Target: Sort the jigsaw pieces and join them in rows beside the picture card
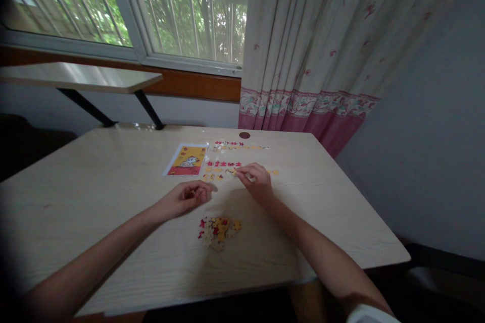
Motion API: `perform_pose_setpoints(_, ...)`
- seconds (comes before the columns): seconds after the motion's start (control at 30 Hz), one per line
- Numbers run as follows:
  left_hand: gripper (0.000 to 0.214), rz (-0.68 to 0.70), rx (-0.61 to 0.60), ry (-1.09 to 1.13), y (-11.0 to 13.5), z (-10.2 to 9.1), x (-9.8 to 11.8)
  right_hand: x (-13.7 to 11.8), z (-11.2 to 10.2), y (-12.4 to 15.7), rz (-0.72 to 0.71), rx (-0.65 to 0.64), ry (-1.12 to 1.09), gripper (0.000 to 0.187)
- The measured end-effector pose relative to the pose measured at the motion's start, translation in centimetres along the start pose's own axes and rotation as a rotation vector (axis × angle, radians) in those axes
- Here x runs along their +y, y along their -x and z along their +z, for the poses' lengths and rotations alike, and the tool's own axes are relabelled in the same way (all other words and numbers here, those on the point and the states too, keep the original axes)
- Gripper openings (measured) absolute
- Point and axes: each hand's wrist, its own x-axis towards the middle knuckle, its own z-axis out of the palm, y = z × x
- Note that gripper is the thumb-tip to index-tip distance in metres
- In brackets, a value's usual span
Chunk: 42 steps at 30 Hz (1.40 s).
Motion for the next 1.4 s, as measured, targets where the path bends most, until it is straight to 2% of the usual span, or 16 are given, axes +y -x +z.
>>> perform_pose_setpoints(0.13, 0.029, -0.006, 0.000, -0.033, 0.0, -0.1, -0.1, 0.7, -0.1, -0.3, 0.134, 0.034, -0.082, 0.006)
perform_pose_setpoints(0.5, 0.023, 0.015, -0.038, -0.094, 0.1, 0.2, 0.2, 0.5, 0.2, -0.3, 0.180, 0.065, -0.053, 0.009)
perform_pose_setpoints(0.57, 0.022, 0.021, -0.049, -0.126, 0.2, 0.2, 0.3, 1.1, 0.4, -0.9, 0.199, 0.018, -0.031, 0.011)
perform_pose_setpoints(0.73, 0.022, 0.032, -0.071, -0.166, 0.3, 0.3, 0.5, 4.0, 2.2, -3.7, 0.325, -0.204, 0.060, 0.013)
perform_pose_setpoints(0.93, 0.021, 0.042, -0.077, -0.219, 0.3, 0.2, 0.7, 6.5, 6.0, -6.7, 0.467, -0.288, 0.241, 0.018)
perform_pose_setpoints(1.1, 0.019, 0.060, -0.067, -0.277, 0.4, 0.3, 0.9, 6.8, 7.9, -7.6, 0.527, -0.358, 0.377, 0.017)
perform_pose_setpoints(1.27, 0.018, 0.092, -0.060, -0.338, 0.4, 0.3, 0.7, 6.6, 8.2, -7.9, 0.490, -0.423, 0.437, 0.019)
perform_pose_setpoints(1.4, 0.016, 0.124, -0.074, -0.378, 0.4, 0.3, 0.4, 6.1, 8.2, -8.0, 0.460, -0.427, 0.504, 0.020)
